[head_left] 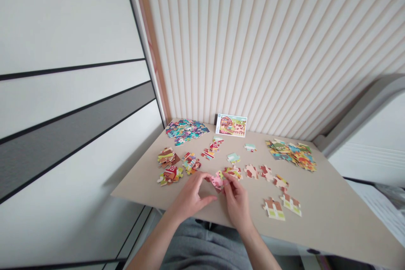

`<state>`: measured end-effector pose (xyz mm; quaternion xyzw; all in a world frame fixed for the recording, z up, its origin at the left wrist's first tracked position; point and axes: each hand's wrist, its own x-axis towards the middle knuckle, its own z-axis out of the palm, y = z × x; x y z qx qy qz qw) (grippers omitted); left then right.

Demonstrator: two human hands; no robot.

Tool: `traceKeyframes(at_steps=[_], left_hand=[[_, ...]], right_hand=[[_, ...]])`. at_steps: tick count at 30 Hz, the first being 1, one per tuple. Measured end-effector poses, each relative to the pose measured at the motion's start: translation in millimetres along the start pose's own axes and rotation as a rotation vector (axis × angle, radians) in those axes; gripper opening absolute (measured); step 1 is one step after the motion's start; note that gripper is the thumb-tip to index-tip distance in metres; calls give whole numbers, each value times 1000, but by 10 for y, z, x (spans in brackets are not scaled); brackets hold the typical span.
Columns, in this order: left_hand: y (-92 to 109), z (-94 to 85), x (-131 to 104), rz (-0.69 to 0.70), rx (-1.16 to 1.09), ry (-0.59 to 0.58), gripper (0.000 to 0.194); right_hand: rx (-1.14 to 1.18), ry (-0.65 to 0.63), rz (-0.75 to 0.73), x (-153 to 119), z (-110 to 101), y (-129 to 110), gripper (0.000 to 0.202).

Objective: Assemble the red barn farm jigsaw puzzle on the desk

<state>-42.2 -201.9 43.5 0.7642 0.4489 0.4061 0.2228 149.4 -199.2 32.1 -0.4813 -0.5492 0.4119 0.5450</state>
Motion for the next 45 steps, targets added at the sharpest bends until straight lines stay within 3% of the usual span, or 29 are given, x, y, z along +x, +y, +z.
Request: traceKeyframes(at_steps=[4,10,17,22,27,40,45], left_hand=[[-44,28,-21,11,13,1,45],[-42,28,-2,26,46,-22,67],[19,-2,16,30,26,-23,48],[-15,27,8,-13,14,-2,45],[-27,32,10,-26,27,17,43],[-7,41,11,-11,58,14,47],[-3,-108,-36,51,196,27,53]], right_hand=[[-37,3,-52,14,-12,19,34],[-68,-20,-82,18,-11,69,31],[-64,-19,-49,15,-6,68,33],[-38,1,35,-3,-7,34,40],[-32,49,-9,-2,-15,24,40],[-21,-33,32,-20,-13,43,38],[-83,-6,53,-3,-12,64,42]])
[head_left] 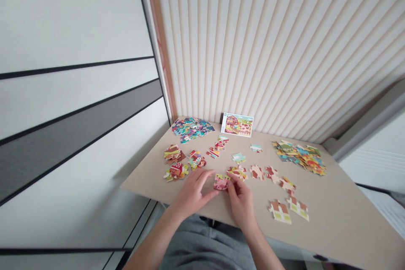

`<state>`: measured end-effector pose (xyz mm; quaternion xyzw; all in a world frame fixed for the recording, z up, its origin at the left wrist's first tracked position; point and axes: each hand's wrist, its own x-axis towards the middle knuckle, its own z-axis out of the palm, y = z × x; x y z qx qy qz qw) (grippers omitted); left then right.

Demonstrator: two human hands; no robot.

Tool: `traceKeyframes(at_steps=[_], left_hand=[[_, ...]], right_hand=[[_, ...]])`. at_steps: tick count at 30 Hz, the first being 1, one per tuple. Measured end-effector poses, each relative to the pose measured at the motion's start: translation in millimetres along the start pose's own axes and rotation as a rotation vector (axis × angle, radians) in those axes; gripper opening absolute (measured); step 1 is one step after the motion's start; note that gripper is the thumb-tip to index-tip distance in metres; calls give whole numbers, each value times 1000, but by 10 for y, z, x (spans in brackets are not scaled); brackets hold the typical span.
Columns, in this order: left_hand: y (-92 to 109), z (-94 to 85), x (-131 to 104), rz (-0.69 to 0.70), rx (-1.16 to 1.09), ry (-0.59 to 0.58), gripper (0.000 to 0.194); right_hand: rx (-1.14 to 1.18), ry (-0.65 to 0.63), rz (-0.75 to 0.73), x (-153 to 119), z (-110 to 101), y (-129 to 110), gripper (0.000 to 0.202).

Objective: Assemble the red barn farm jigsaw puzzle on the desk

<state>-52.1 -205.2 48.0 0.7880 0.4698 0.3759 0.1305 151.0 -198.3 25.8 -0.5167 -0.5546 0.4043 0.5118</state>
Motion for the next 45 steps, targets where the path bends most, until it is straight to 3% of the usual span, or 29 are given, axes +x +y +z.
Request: traceKeyframes(at_steps=[3,6,9,12,14,21,24,27,34,38,42,45], left_hand=[[-281,-273,2,-47,144,93,43],[-775,-615,71,-151,332,187,37],[-1267,-874,165,-255,463,88,50],[-1561,-969,216,-265,502,-76,58],[-1643,-965,216,-225,492,-109,56],[-1756,-900,124,-193,406,15,45],[-1816,-857,94,-210,418,40,47],[-1862,-810,73,-221,422,61,50],[-1872,-807,66,-216,417,72,51],[-1835,-800,65,-197,433,63,50],[-1823,-804,69,-181,449,62,50],[-1748,-870,105,-169,454,91,51]], right_hand=[[-97,8,23,11,13,49,44],[-266,-13,-59,4,30,59,39],[-492,1,-263,3,70,-40,36],[-680,-59,-409,103,201,-241,33],[-735,-178,-486,276,374,-393,29],[-825,-743,-670,1243,1299,-640,20],[-833,-886,-698,1475,1566,-612,24],[-840,-929,-689,1533,1669,-560,38],[-817,-821,-589,1518,1639,-523,42],[-708,-697,-481,1565,1526,-600,15],[-534,-592,-365,1492,1189,-664,41],[-183,-544,-151,1297,791,-625,42]])
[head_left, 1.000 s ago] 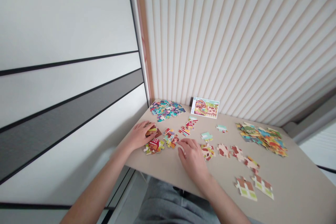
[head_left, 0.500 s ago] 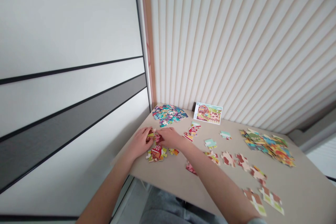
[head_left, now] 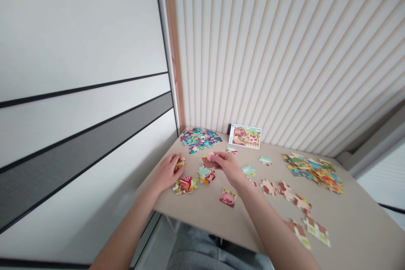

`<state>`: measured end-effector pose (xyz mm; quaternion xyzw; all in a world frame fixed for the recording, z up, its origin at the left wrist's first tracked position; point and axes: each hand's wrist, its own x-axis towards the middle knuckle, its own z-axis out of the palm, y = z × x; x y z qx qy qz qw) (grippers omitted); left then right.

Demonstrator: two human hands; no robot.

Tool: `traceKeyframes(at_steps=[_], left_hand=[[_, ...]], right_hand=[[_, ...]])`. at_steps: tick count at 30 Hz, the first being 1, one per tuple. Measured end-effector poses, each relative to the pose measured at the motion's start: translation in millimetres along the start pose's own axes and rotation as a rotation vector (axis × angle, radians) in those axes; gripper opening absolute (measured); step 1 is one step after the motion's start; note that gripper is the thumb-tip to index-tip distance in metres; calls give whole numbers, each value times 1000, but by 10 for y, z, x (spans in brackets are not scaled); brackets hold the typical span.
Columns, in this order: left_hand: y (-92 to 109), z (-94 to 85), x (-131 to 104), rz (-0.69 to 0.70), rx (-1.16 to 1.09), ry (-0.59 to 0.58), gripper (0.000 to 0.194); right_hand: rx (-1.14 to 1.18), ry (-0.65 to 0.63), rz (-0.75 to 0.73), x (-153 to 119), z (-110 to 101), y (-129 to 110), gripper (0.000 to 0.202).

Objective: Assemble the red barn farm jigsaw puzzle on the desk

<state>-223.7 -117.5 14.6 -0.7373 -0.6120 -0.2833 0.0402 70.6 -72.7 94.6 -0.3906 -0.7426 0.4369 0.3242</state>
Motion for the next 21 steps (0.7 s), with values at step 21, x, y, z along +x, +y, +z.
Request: traceKeyframes(at_steps=[21], left_hand=[[1594,-174,-484,303,-234,-382,47]], right_hand=[[-911,247,70,-1610,-401,374,43]])
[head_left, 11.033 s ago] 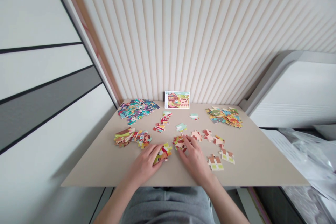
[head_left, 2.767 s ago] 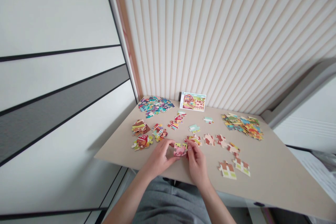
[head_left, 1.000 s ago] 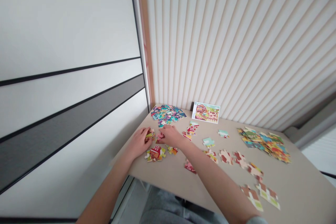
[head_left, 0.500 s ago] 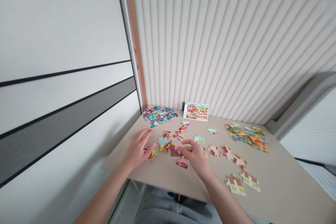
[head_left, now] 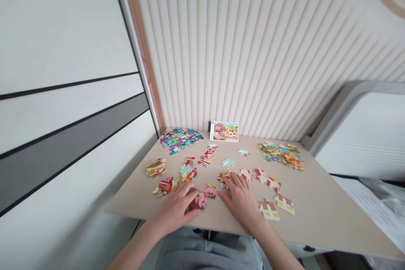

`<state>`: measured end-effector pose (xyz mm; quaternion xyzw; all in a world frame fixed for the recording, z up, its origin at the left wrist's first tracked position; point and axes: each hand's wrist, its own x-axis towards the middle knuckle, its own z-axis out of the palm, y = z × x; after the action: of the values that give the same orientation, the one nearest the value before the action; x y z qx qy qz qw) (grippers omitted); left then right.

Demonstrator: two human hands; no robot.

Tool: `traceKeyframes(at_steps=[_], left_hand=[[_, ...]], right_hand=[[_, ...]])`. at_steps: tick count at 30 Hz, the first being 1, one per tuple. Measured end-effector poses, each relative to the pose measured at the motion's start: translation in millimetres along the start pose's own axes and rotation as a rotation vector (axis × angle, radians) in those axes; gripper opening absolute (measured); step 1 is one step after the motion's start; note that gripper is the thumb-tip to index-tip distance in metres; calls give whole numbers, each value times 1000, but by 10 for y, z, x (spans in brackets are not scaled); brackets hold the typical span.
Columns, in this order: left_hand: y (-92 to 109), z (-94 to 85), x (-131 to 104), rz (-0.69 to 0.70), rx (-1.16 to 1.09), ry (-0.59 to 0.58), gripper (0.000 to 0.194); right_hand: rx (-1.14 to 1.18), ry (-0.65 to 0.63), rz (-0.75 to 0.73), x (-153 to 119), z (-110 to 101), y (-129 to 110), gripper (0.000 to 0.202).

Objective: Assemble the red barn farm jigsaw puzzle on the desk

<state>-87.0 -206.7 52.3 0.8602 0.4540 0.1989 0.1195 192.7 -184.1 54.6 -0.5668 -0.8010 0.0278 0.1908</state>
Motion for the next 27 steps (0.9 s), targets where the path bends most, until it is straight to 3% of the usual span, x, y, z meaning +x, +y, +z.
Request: traceKeyframes(at_steps=[4,8,13,16,20,24,27], left_hand=[[-49,-83,98,28,17,-39,65],[-169,-79,524,38,92,34,48],[-375,139,1175,-30,188,45,58],[-459,288,1396,-64,189,57,66],[-502,371,1484,-77,182,62,57],[-536,356,1476,-58,169,45,37],[-573,316,1451,-32,158,18,33]], right_hand=[[20,-24,-8,-13,-11,122,34],[15,-38,26,56,-63,123,35],[-9,-50,16,151,-65,144,45],[11,-44,34,162,-35,174,49],[55,-49,31,161,-13,208,55],[78,-51,15,181,-9,226,59],[73,-64,6,216,-14,249,58]])
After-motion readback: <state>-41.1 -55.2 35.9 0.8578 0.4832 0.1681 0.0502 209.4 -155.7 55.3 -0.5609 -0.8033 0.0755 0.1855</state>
